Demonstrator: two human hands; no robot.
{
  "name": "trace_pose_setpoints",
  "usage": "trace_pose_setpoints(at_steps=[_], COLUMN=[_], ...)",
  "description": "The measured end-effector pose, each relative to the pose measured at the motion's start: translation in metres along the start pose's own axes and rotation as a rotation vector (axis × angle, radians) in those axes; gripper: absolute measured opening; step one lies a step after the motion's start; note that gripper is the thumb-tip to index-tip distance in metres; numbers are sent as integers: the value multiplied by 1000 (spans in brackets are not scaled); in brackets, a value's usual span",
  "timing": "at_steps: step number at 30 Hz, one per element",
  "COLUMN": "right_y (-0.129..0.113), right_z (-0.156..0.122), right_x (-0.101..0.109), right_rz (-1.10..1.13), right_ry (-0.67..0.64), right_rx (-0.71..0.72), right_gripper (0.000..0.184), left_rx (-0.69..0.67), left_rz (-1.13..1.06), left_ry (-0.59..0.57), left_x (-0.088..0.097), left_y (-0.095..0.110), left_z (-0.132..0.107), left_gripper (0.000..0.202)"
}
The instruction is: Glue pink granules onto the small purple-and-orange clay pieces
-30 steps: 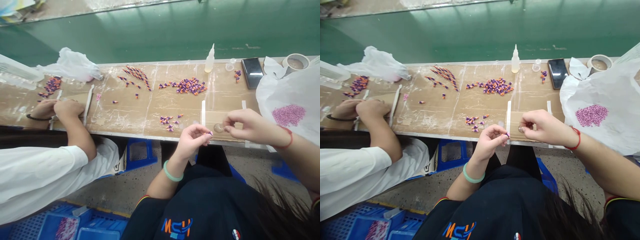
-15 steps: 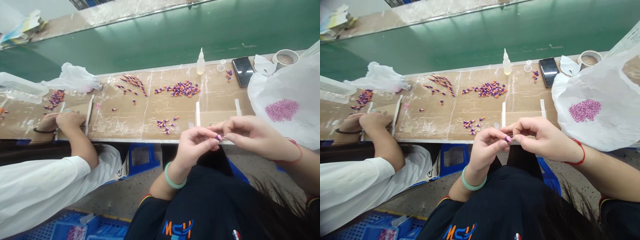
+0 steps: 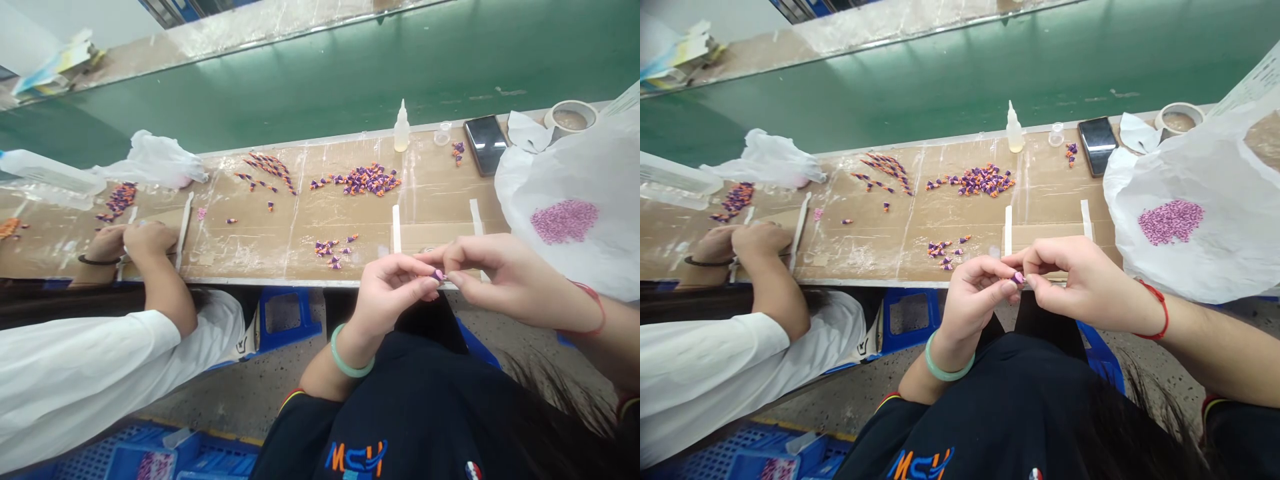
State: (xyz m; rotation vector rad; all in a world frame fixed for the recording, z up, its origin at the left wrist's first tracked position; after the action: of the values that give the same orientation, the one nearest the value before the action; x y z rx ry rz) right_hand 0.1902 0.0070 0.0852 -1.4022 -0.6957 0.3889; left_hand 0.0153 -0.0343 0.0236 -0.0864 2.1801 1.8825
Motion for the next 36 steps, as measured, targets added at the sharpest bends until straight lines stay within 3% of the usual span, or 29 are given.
trace_pose_setpoints(at_steps=[19,28,32,36], right_y=[2,15,32,41], right_z=[-6,-5,-12,-25], right_x=[-8,-8,4,25], right_rz=[-223,-201,-255,-274], right_ry=[54,31,96,240], right_rx=[184,96,97,35], right_gripper=[20,20,14,16], left_rx=[25,63,63,-67], left_rz=[-45,47,288,800], left_ry=[34,32,7,248], left_x=[-3,-2,27,88], left_y=[-2,-13,-21,-27], left_z=[1,3,5,9], left_gripper=[27,35,28,16])
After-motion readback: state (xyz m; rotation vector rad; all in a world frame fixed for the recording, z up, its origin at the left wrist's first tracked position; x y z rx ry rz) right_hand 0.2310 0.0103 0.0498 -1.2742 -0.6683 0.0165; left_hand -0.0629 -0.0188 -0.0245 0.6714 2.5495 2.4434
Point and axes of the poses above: each hand's wrist, its own z-axis towards the middle knuckle, its own x-axis out of the back of the hand, y = z × x, the point moved 1 cm from there along z, towards the middle knuckle, and after that the axes turned 14 degrees about z, right-handed, at the moved point
